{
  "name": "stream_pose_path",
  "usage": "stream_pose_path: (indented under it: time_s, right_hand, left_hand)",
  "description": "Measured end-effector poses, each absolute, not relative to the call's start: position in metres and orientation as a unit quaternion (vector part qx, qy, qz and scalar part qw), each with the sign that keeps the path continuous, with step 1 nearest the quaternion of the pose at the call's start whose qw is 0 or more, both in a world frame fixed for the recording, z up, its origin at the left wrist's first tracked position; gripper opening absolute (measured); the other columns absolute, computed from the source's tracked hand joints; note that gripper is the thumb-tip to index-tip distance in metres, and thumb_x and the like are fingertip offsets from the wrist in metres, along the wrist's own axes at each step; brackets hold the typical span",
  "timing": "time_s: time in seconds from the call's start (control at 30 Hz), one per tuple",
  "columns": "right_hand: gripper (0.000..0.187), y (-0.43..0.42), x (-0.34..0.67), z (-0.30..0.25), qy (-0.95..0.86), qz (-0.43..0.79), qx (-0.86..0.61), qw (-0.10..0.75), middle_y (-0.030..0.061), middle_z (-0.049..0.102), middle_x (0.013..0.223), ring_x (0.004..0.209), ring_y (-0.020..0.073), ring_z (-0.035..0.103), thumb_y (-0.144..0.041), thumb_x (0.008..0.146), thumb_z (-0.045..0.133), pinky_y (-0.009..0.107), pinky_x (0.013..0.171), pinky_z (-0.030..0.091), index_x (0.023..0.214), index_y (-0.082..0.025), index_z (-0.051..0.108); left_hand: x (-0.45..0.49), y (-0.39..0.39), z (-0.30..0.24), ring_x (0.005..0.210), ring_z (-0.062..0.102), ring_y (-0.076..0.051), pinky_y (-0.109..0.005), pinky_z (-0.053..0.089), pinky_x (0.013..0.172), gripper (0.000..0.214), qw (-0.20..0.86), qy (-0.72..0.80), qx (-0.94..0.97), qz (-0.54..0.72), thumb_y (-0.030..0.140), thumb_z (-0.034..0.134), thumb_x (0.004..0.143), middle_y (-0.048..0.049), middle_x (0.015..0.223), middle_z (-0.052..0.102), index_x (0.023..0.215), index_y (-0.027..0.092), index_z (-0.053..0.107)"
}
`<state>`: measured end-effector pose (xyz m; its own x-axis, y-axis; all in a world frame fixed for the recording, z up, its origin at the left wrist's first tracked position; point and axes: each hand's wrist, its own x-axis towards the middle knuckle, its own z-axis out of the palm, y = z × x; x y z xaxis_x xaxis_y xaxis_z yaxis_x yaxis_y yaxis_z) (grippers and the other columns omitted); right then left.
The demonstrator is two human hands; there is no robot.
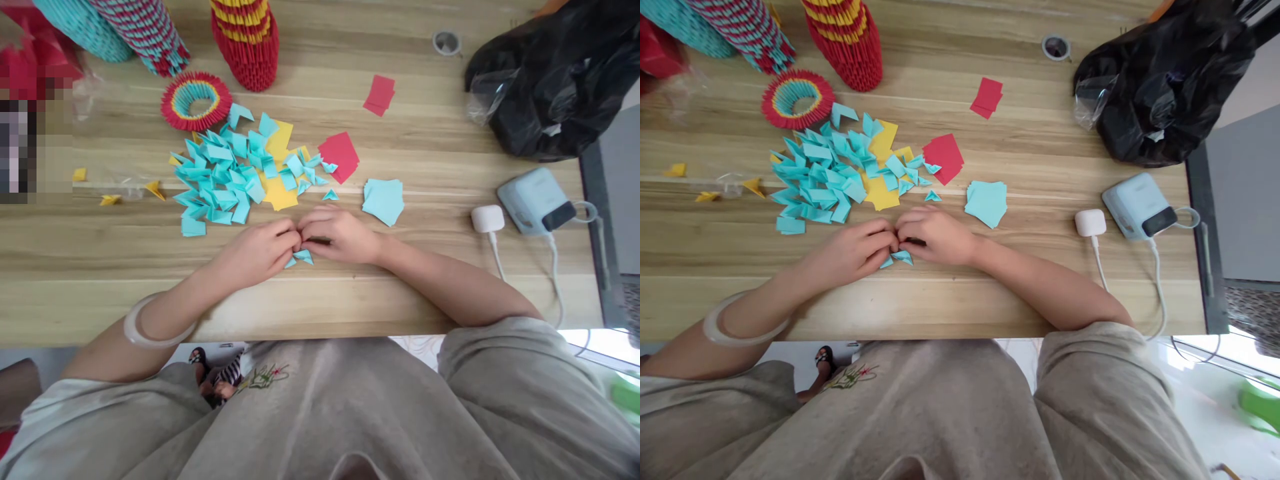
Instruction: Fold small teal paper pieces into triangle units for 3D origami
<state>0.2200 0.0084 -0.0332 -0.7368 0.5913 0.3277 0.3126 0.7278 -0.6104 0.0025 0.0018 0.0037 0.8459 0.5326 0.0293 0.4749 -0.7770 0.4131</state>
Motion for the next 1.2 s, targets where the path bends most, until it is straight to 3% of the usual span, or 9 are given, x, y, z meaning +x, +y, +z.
stream_pose_path:
  time_s: [1.2]
  right_hand:
    - [0.018, 0.0073, 0.2209, -0.0327, -0.888, 0.275, -0.269, 0.25, 0.0021, 0.067, 0.097, 0.091, 0.0122, 0.061, -0.027, 0.093, 0.052, 0.027, 0.084, 0.042, 0.09, -0.018, 0.067]
  left_hand:
    - [0.003, 0.0019, 0.0038, 0.073, 0.056, -0.014, -0.026, 0.044, 0.066, 0.024, 0.181, 0.255, 0.946, 0.089, 0.015, 0.036, 0.094, -0.0061, 0.092, 0.059, 0.09, 0.015, 0.06]
